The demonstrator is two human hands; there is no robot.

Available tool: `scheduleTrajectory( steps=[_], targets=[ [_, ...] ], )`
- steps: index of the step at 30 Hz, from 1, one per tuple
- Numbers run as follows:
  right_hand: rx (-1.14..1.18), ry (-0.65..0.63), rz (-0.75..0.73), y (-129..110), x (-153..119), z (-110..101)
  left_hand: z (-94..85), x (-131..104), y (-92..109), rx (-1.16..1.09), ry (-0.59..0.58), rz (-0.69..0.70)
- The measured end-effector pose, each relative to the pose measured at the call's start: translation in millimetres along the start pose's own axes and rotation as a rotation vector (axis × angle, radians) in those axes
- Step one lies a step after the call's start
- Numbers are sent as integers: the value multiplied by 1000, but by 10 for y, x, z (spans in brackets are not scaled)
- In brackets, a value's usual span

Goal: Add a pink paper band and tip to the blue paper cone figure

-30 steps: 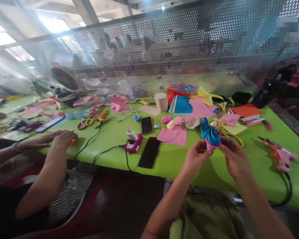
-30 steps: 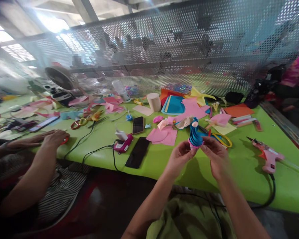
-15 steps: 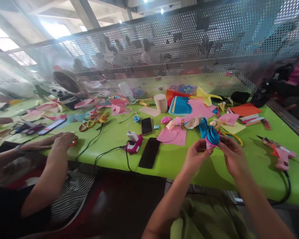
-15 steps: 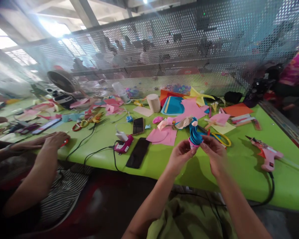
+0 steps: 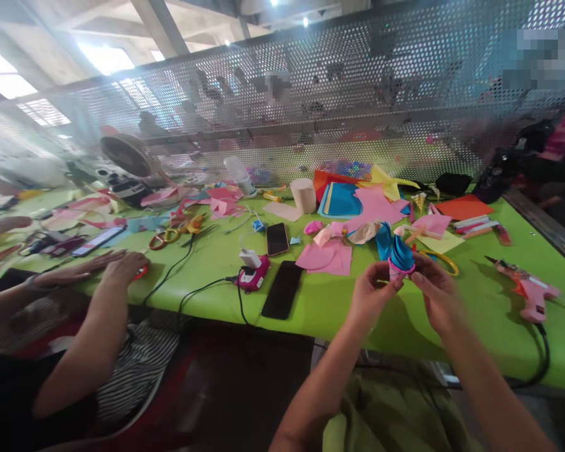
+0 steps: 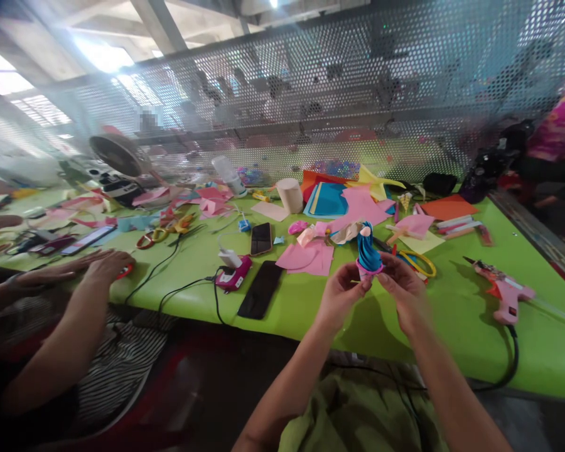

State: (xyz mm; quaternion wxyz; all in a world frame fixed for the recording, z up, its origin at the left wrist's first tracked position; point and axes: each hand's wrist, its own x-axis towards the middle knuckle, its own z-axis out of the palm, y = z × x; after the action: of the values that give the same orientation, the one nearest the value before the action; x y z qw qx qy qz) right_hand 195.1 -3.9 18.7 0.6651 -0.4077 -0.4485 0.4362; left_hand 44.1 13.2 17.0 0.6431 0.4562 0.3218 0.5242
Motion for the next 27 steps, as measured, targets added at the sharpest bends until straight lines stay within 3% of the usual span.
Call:
scheduleTrajectory(
  steps=[27],
  targets=[
    [111,12,42,127,46,-28,45,-28,38,161,62,101]
  ],
)
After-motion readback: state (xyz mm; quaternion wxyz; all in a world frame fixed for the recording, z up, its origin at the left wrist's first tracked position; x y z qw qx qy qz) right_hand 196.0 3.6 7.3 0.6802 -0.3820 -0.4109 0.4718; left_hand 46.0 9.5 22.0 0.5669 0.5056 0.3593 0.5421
